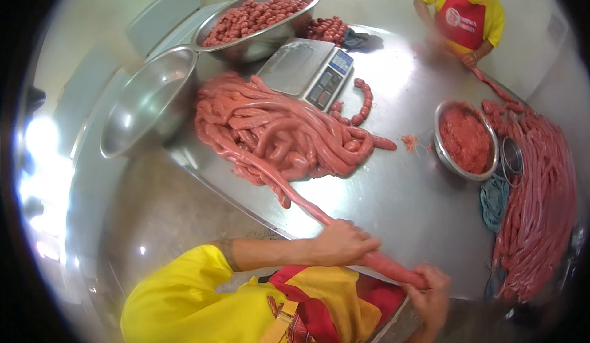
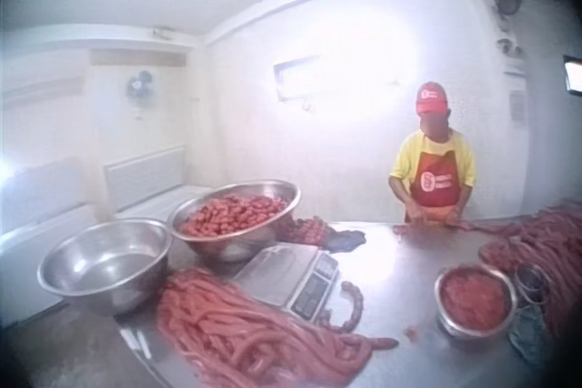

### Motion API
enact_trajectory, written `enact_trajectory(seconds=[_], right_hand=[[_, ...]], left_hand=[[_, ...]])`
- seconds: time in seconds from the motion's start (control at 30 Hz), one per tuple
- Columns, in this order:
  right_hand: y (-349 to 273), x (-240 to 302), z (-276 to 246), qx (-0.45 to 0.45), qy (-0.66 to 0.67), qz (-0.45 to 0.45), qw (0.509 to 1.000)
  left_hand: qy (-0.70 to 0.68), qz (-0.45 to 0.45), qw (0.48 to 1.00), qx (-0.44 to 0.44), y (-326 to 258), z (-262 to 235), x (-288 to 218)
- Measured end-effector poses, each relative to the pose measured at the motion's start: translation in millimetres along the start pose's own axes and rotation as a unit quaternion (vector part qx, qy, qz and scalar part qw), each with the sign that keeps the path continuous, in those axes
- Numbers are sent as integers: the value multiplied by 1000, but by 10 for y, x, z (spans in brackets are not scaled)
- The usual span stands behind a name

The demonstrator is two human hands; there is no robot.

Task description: The person forms linked sausage segments by hand on a stainless steel table. They repeatedly pinch and twist a long stuffed casing into uniform links, then gather the finished links into a pile. A digital scale, a bowl of ground meat, and additional casings are visible on the table.

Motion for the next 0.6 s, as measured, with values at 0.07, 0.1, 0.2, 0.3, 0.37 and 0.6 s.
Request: enact_trajectory(seconds=[0.07, 0.1, 0.2, 0.3, 0.37, 0.6], right_hand=[[-63, -258, -137, -104, 16, 28, 994], [-105, -446, -122, -144, 5, 108, 984], [-150, -1022, 199, -341, 186, 171, 906], [-415, -1221, 808, -254, 449, 328, 791], [-704, -985, 1130, -78, 380, 378, 840], [-1022, -117, 754, 87, 172, 118, 974]], left_hand=[[16, -24, 999, -46, 409, 301, -34], [9, -4, 995, -95, 625, 471, -42], [38, -10, 990, -138, 1345, 873, 325], [0, -30, 997, -67, 1549, 1108, 669], [20, -68, 997, 15, 1447, 1179, 797], [-291, 98, 903, 299, 916, 1398, 167]])
Point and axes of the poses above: each hand's wrist, its own y-axis towards the middle knuckle, its own z-axis out of the palm, x = y × z, the point moved 2 cm from there along y, towards the middle knuckle, and after that the axes turned 11 degrees about -y, right-handed, at the moved point
